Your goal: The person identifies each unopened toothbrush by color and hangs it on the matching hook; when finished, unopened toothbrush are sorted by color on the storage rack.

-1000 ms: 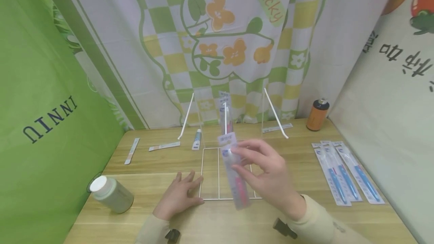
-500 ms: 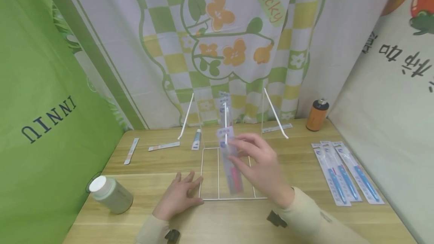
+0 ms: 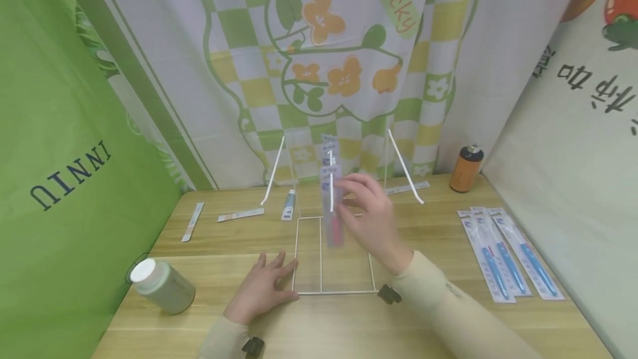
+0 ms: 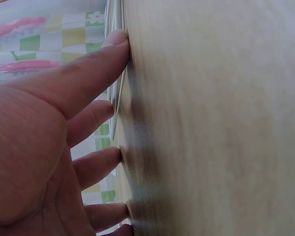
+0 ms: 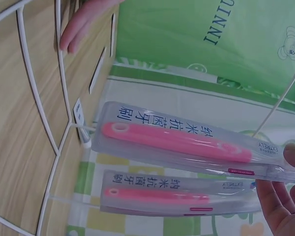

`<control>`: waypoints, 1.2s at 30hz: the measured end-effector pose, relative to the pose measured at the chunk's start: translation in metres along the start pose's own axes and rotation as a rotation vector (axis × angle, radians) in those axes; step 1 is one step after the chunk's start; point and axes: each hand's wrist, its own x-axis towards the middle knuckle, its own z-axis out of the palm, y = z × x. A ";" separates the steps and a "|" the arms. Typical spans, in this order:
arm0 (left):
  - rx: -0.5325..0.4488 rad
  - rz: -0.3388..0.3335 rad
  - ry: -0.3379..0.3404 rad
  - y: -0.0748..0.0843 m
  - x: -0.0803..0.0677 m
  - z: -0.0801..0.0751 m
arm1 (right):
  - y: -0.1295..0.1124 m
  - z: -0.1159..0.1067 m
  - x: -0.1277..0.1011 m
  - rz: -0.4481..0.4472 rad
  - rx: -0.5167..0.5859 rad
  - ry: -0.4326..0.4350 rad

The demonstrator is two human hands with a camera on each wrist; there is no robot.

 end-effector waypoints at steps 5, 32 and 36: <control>-0.002 -0.003 -0.004 0.000 0.000 0.000 | 0.011 0.006 0.007 0.026 -0.031 0.013; -0.004 0.014 0.000 -0.002 0.000 -0.001 | 0.027 0.016 0.017 0.136 -0.048 0.011; 0.001 0.019 0.002 -0.002 0.000 0.000 | 0.028 0.016 0.017 0.142 -0.049 0.013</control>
